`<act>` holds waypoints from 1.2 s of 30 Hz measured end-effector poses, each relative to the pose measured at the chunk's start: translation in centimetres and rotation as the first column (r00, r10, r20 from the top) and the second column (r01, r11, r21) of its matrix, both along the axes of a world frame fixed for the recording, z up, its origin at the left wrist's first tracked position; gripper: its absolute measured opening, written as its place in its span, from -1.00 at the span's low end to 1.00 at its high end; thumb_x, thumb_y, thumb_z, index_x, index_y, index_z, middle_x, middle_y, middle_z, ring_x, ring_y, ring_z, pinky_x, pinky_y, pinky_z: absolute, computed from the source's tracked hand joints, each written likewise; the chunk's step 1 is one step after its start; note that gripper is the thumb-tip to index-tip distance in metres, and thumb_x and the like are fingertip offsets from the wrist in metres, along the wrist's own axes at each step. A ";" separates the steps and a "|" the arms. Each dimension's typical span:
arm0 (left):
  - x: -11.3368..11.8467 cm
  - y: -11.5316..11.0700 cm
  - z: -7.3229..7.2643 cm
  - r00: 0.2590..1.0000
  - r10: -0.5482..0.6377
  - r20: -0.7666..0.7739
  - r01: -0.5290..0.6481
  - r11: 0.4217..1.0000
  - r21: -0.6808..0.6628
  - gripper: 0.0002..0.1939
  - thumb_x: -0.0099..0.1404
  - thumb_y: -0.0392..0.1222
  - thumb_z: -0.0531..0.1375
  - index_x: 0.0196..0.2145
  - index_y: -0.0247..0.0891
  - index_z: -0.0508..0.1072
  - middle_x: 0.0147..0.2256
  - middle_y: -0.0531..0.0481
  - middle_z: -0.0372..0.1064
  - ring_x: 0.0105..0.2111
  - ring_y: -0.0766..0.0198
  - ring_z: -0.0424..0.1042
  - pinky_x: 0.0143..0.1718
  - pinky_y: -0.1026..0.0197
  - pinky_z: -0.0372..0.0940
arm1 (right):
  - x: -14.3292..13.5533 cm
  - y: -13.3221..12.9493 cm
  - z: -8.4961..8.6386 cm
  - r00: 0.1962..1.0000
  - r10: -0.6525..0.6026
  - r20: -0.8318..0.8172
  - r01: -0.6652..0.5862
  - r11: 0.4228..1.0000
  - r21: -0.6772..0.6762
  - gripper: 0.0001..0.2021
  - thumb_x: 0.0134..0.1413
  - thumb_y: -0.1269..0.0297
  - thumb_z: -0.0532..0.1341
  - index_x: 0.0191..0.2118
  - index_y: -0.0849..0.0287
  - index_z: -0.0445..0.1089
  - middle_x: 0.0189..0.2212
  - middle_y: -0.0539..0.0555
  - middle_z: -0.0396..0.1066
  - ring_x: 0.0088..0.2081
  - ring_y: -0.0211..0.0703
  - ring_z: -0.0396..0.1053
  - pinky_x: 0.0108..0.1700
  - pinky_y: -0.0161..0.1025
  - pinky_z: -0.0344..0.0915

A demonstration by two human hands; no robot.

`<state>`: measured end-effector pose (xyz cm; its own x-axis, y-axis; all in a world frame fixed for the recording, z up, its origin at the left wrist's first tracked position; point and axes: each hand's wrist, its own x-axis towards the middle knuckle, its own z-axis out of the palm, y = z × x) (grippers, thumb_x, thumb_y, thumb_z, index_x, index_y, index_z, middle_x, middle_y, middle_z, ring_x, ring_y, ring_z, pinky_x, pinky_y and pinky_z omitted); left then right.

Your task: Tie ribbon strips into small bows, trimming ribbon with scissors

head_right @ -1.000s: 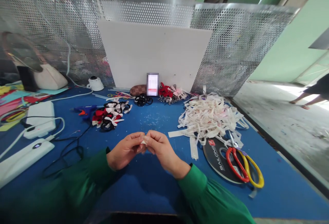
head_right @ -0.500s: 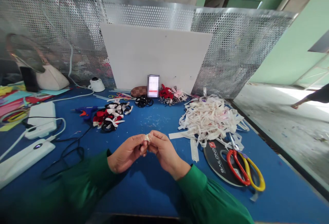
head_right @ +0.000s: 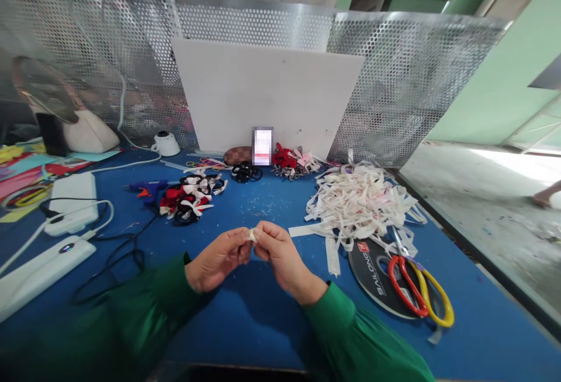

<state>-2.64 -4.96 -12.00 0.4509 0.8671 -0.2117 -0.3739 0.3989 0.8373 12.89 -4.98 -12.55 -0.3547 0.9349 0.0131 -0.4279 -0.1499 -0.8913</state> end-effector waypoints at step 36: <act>-0.1 0.2 -0.1 0.988 0.032 -0.154 -0.001 0.980 0.200 -0.62 0.24 0.06 0.31 -0.51 -0.25 0.32 -0.57 0.12 0.18 -0.50 0.35 0.13 -0.39 0.25 0.04 | -0.1 -0.5 0.8 0.961 -0.103 0.257 0.086 0.993 0.079 -0.61 0.06 0.01 0.30 -0.56 0.15 0.25 -0.72 -0.14 0.12 -0.63 -0.37 -0.08 -0.54 -0.29 -0.19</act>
<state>-2.72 -4.80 -12.05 0.4112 0.9060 -0.1008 -0.2376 0.2133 0.9477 12.74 -5.47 -11.75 -0.2643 0.9644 -0.0047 -0.1891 -0.0566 -0.9803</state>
